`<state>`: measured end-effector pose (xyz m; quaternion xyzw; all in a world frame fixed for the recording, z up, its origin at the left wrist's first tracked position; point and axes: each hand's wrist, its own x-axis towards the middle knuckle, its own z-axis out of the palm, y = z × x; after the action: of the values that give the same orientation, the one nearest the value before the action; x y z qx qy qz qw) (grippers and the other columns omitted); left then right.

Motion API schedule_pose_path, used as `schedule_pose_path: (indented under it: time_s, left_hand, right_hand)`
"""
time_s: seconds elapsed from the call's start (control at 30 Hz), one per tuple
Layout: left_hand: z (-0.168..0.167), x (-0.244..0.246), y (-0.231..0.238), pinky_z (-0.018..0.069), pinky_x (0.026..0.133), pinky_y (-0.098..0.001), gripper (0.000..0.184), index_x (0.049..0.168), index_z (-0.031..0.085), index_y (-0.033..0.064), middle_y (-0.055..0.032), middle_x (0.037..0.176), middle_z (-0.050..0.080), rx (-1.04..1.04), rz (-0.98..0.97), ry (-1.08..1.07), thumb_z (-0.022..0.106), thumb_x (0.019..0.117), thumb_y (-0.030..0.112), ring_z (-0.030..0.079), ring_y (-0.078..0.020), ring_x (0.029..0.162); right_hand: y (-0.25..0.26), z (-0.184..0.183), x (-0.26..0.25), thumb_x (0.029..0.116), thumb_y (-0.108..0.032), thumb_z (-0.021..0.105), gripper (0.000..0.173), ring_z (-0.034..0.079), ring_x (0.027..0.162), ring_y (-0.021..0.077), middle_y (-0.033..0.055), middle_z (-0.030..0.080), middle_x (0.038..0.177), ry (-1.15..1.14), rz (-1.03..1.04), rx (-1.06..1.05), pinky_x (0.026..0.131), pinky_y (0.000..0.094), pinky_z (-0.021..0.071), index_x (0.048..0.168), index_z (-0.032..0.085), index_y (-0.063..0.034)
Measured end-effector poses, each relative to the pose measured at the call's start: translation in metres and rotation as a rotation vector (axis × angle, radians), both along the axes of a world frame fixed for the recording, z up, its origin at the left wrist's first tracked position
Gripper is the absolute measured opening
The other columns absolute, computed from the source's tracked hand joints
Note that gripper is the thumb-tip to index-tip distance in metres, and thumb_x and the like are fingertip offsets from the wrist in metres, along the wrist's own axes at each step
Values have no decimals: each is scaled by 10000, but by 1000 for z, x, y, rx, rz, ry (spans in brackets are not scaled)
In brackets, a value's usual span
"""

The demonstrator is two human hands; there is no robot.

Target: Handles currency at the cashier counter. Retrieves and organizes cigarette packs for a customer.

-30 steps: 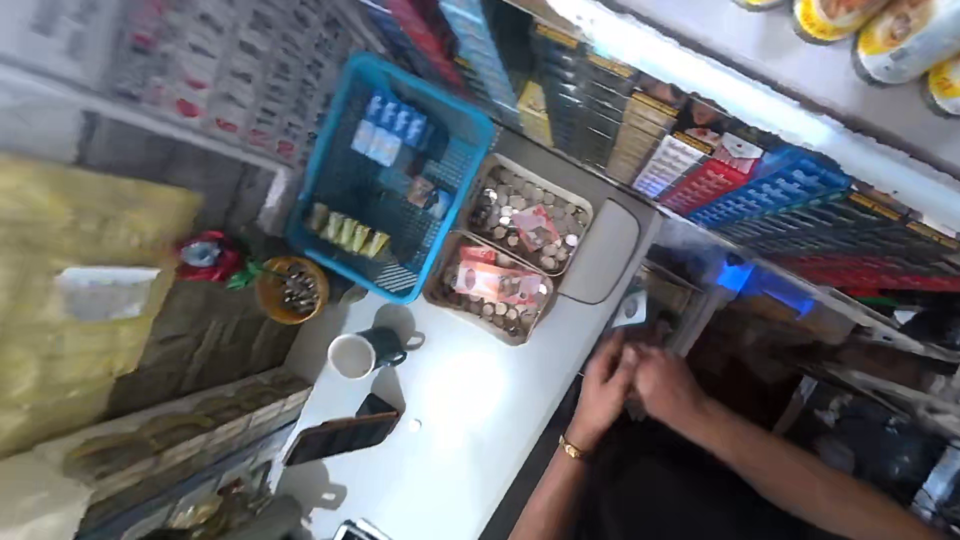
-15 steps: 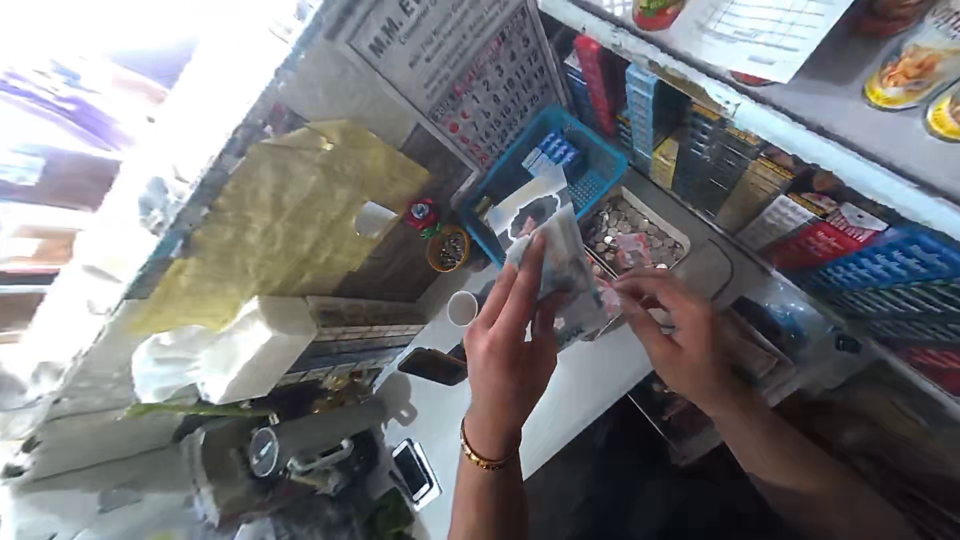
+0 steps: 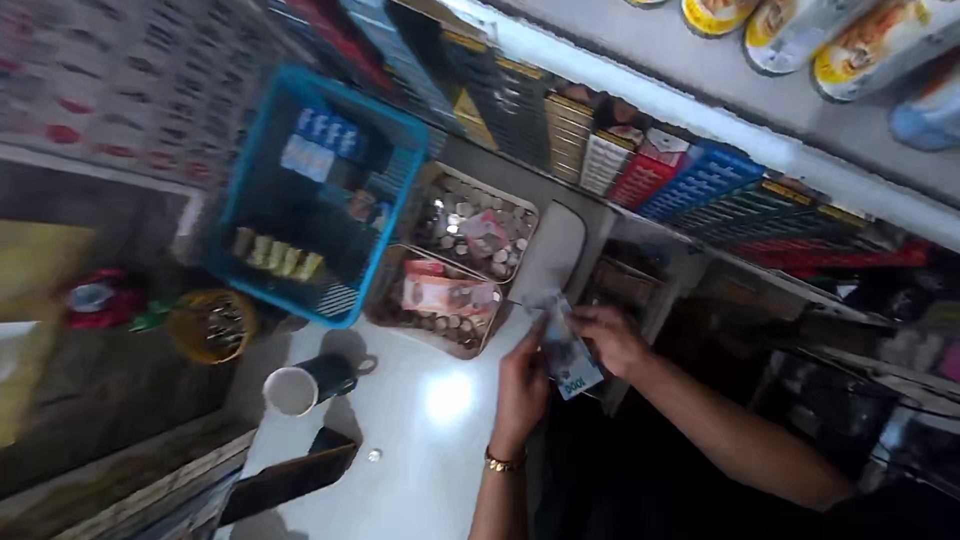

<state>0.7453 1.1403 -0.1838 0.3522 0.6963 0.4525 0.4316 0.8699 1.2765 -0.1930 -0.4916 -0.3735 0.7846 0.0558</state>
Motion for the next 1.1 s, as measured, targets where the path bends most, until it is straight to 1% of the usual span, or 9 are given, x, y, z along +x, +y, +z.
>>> schedule_pose_path:
  time_s: [0.13, 0.23, 0.3, 0.37, 0.47, 0.53, 0.67, 0.8, 1.1]
  left_hand:
    - [-70, 51, -7, 589, 913, -377, 577, 1528, 456, 49, -143, 1438, 591, -246, -172, -268, 595, 969, 31, 706, -188, 1040]
    - [-99, 77, -6, 545, 1047, -400, 602, 1538, 431, 41, -161, 1448, 576, -308, -182, -342, 633, 972, 70, 651, -215, 1218]
    - [-103, 77, -3, 556, 1029, -396, 556, 1510, 479, 59, -144, 1401, 615, -333, -112, -297, 646, 983, 126, 666, -200, 1187]
    - [-98, 63, -6, 574, 992, -387, 523, 1498, 495, 70, -128, 1348, 650, -338, -73, -264, 628, 994, 121, 691, -185, 1129]
    - [-90, 32, -30, 592, 975, -358, 433, 1440, 547, 44, -114, 1354, 648, -275, -57, -229, 582, 1009, 74, 698, -164, 1118]
    - [-83, 10, -52, 608, 934, -361, 400, 1407, 564, 21, -121, 1350, 650, -242, -34, -216, 567, 1009, 55, 713, -171, 1077]
    - [-68, -26, -98, 621, 870, -379, 421, 1406, 544, 5, -125, 1325, 659, -191, 97, -234, 530, 985, 26, 727, -202, 1003]
    - [-39, -48, -115, 614, 876, -392, 395, 1379, 554, -8, -129, 1294, 670, -130, 191, -212, 512, 988, 33, 723, -203, 1000]
    - [35, -76, -41, 600, 895, -425, 382, 1370, 513, -74, -187, 1180, 699, 111, 291, -384, 543, 1007, 40, 714, -266, 1011]
  right_hand:
    - [-12, -51, 67, 1005, -64, 601, 260, 671, 990, 184, 143, 682, 1136, -286, -6, -108, 869, 376, 580, 1243, 635, 37]
    - [5, -68, 85, 1030, -174, 601, 273, 684, 1062, 241, 174, 715, 1140, -576, 246, 319, 970, 427, 551, 1202, 707, 9]
    - [23, -78, 82, 1040, -185, 563, 273, 708, 1028, 364, 206, 735, 1085, -796, 439, 721, 937, 563, 550, 1184, 731, -25]
    - [36, -103, 72, 1040, -164, 548, 309, 697, 1064, 434, 217, 722, 1171, -949, 615, 954, 887, 630, 545, 1289, 703, -64]
    - [44, -155, 49, 1029, -178, 555, 451, 597, 1257, 438, 188, 598, 1424, -1007, 867, 752, 987, 644, 500, 1477, 553, -137]
    - [42, -173, 41, 1017, -177, 577, 490, 578, 1287, 431, 198, 572, 1447, -960, 877, 635, 1017, 643, 488, 1500, 517, -115]
    - [38, -132, 40, 996, -162, 606, 511, 605, 1241, 449, 246, 613, 1368, -910, 615, 644, 1027, 645, 480, 1495, 513, -103]
    - [34, -68, 51, 1037, -107, 512, 381, 602, 1281, 349, 199, 615, 1387, -764, 372, 855, 1100, 531, 479, 1406, 597, -55]
    - [14, 14, 12, 1016, -76, 532, 316, 670, 1128, 279, 210, 657, 1270, -400, 130, 1058, 987, 430, 557, 1299, 629, 26]
